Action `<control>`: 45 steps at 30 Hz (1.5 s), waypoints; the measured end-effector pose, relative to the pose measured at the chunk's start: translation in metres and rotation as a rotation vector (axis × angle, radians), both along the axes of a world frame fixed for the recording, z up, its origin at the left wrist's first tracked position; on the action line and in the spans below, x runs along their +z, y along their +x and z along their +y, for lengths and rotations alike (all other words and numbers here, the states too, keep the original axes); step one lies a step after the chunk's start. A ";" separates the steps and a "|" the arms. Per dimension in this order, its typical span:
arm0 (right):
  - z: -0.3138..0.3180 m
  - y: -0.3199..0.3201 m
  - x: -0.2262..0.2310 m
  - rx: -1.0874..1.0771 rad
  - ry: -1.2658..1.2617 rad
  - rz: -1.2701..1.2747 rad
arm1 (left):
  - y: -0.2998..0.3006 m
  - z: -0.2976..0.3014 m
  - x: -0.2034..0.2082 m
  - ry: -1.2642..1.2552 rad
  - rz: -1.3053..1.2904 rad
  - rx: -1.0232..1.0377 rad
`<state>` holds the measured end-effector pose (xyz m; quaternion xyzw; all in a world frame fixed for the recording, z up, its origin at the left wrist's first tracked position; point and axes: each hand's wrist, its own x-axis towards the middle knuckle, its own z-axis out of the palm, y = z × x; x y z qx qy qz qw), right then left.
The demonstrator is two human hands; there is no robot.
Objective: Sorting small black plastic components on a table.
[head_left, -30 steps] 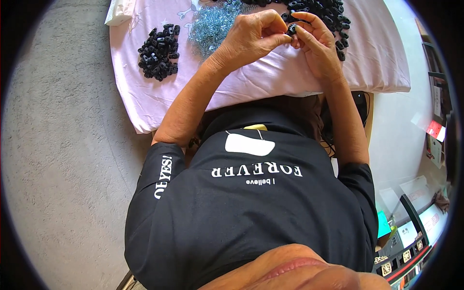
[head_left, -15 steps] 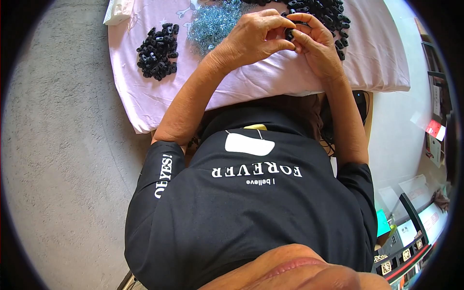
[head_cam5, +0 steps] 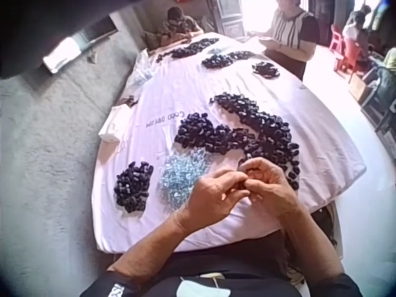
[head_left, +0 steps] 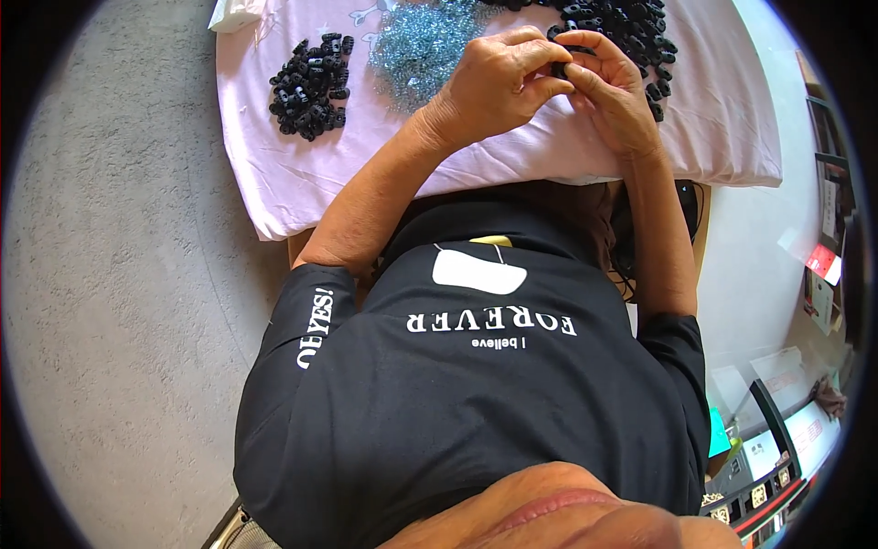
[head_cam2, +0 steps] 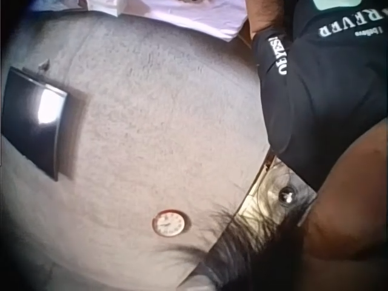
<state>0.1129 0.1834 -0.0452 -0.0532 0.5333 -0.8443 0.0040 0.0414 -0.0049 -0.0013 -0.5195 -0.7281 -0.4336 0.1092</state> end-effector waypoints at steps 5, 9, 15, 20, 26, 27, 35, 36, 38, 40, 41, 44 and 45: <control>-0.006 0.003 -0.001 -0.076 0.042 -0.001 | -0.022 -0.032 0.019 -0.045 0.022 0.194; -0.006 0.005 0.000 -0.138 0.136 -0.020 | -0.062 -0.085 0.016 -0.289 -0.088 0.702; -0.010 -0.001 -0.011 -0.222 0.161 0.047 | -0.108 -0.161 -0.025 -0.494 0.244 0.837; -0.015 -0.002 -0.007 -0.658 0.262 0.048 | -0.112 -0.173 -0.022 -0.757 0.110 1.005; -0.019 -0.004 -0.006 -0.790 0.381 0.045 | -0.099 -0.145 -0.008 -0.527 0.272 0.930; -0.019 -0.004 -0.007 -0.810 0.441 0.057 | -0.095 -0.132 -0.003 -0.507 0.260 0.809; -0.029 -0.003 -0.006 -0.806 0.696 0.051 | -0.031 -0.003 -0.019 -0.140 0.071 0.126; -0.032 -0.001 -0.004 -0.784 0.833 0.076 | -0.032 0.004 -0.026 -0.137 0.097 0.126; -0.032 0.001 0.000 -0.733 0.873 0.072 | -0.028 0.014 -0.029 -0.234 0.124 0.154; -0.031 0.001 0.004 -0.643 1.096 0.139 | -0.029 0.017 -0.033 -0.272 0.136 0.169; -0.032 0.003 0.006 -0.608 1.104 0.106 | -0.030 0.017 -0.033 -0.298 0.130 0.184; -0.027 0.005 0.005 -0.582 1.096 0.129 | -0.031 0.016 -0.033 -0.304 0.100 0.198; -0.027 0.005 0.004 -0.583 1.095 0.127 | -0.031 0.016 -0.034 -0.283 0.076 0.198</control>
